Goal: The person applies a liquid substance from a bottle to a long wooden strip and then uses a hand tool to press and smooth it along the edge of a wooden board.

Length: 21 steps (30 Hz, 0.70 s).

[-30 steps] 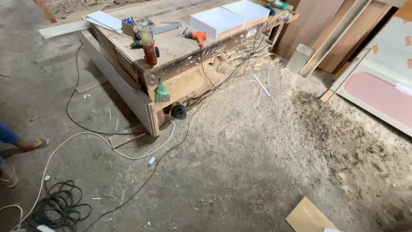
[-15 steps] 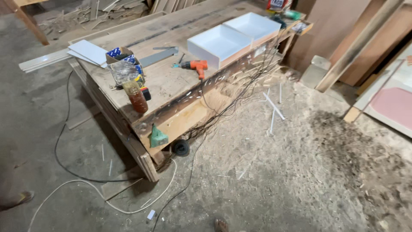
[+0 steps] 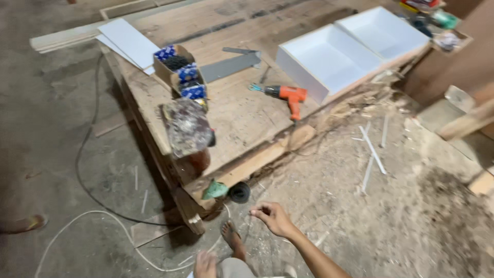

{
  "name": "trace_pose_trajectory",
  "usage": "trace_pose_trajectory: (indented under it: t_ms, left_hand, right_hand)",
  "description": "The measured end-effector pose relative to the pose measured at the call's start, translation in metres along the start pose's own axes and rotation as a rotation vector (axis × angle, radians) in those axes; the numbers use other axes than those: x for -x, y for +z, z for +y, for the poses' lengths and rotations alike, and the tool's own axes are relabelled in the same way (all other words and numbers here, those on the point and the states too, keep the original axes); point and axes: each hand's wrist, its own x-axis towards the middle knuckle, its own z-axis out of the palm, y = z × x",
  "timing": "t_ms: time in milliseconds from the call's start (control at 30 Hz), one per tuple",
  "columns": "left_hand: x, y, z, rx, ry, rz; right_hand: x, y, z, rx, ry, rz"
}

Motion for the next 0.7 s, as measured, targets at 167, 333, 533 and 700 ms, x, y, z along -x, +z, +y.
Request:
trace_pose_trajectory:
  t_ms: [167,333,533,700]
  left_hand:
    - [0.010,0.033,0.332,-0.275,0.288,0.001]
    - [-0.006,0.036,0.403,-0.275,0.360,-0.035]
    - [0.000,0.052,0.445,-0.239,0.480,-0.076]
    - [0.007,0.075,0.464,-0.183,0.592,-0.026]
  right_hand:
    - [-0.058,0.024,-0.099,-0.002,-0.113,-0.052]
    - [-0.124,0.021,-0.152,0.157,-0.380,0.132]
    - [-0.200,-0.010,-0.192,0.567,-0.777,-0.024]
    - [-0.261,-0.048,-0.197,0.872,-1.124,-0.224]
